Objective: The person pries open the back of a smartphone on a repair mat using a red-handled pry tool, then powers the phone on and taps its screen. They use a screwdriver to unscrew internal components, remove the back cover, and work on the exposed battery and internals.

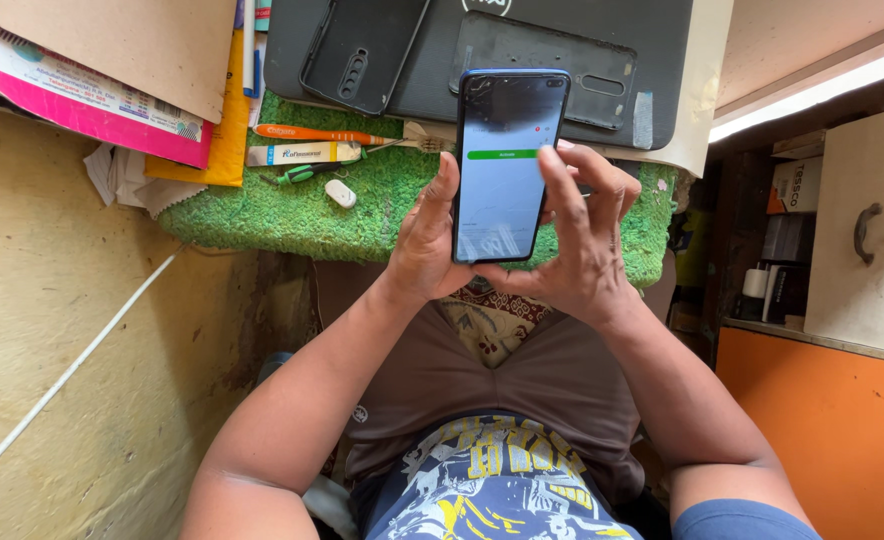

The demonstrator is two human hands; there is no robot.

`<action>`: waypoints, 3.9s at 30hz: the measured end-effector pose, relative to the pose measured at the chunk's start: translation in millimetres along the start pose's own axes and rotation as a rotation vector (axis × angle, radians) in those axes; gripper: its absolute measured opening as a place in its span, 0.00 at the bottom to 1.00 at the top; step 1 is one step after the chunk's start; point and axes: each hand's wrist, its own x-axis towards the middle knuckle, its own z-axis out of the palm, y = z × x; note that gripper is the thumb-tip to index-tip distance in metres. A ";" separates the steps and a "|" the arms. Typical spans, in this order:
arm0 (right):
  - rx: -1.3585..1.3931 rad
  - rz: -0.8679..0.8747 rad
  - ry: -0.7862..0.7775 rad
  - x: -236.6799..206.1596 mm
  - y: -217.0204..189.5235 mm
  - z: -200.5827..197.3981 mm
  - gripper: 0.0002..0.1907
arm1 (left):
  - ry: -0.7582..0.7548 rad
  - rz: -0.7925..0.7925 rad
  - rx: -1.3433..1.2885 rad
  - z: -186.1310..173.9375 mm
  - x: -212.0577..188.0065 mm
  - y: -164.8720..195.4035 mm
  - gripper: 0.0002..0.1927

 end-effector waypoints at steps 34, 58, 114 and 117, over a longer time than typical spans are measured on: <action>-0.007 -0.160 0.127 -1.8 -2.5 -6.1 0.22 | -0.116 0.037 -0.056 1.2 0.7 0.4 0.39; 0.330 -0.003 0.120 -8.3 11.9 -0.3 0.42 | -0.054 0.043 -0.076 4.9 0.4 2.0 0.40; 0.168 0.012 0.159 6.1 4.0 -15.2 0.24 | -0.060 0.021 -0.009 -3.2 -2.7 -2.1 0.42; 0.161 0.028 0.163 4.9 2.5 -13.2 0.26 | -0.037 0.004 -0.034 -2.2 -1.5 -2.1 0.43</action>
